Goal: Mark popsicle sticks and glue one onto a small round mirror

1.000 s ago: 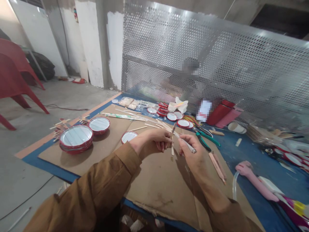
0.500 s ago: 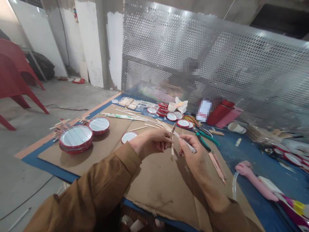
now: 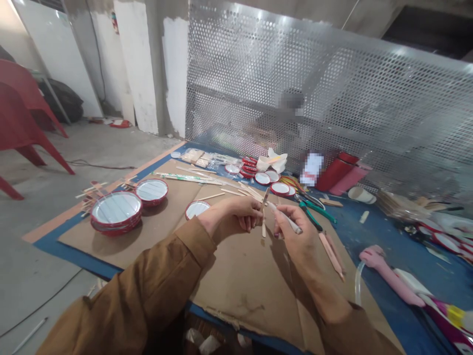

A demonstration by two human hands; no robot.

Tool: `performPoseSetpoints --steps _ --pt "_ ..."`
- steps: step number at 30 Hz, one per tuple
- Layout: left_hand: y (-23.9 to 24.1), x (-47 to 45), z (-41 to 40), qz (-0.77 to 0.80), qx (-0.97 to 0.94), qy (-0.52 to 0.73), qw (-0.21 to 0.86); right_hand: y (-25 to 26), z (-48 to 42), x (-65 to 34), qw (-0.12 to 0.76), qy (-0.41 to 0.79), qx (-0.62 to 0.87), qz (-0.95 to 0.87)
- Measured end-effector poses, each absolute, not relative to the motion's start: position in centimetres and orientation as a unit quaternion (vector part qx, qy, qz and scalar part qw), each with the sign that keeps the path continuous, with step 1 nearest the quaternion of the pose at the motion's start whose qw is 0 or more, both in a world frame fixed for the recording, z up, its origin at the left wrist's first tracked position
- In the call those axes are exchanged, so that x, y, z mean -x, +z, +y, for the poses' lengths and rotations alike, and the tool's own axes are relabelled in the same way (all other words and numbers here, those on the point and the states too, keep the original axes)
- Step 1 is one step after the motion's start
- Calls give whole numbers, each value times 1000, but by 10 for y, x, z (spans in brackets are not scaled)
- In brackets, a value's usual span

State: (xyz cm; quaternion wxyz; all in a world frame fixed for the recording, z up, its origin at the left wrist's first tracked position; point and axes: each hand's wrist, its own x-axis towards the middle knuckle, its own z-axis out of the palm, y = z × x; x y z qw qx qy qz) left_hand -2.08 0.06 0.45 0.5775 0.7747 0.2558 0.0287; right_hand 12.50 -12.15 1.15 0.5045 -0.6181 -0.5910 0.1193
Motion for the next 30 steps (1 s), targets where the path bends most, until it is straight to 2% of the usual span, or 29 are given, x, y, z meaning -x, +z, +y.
performPoseSetpoints --steps 30 --pt "7 23 0 251 -786 33 564 16 -121 -118 508 178 600 -592"
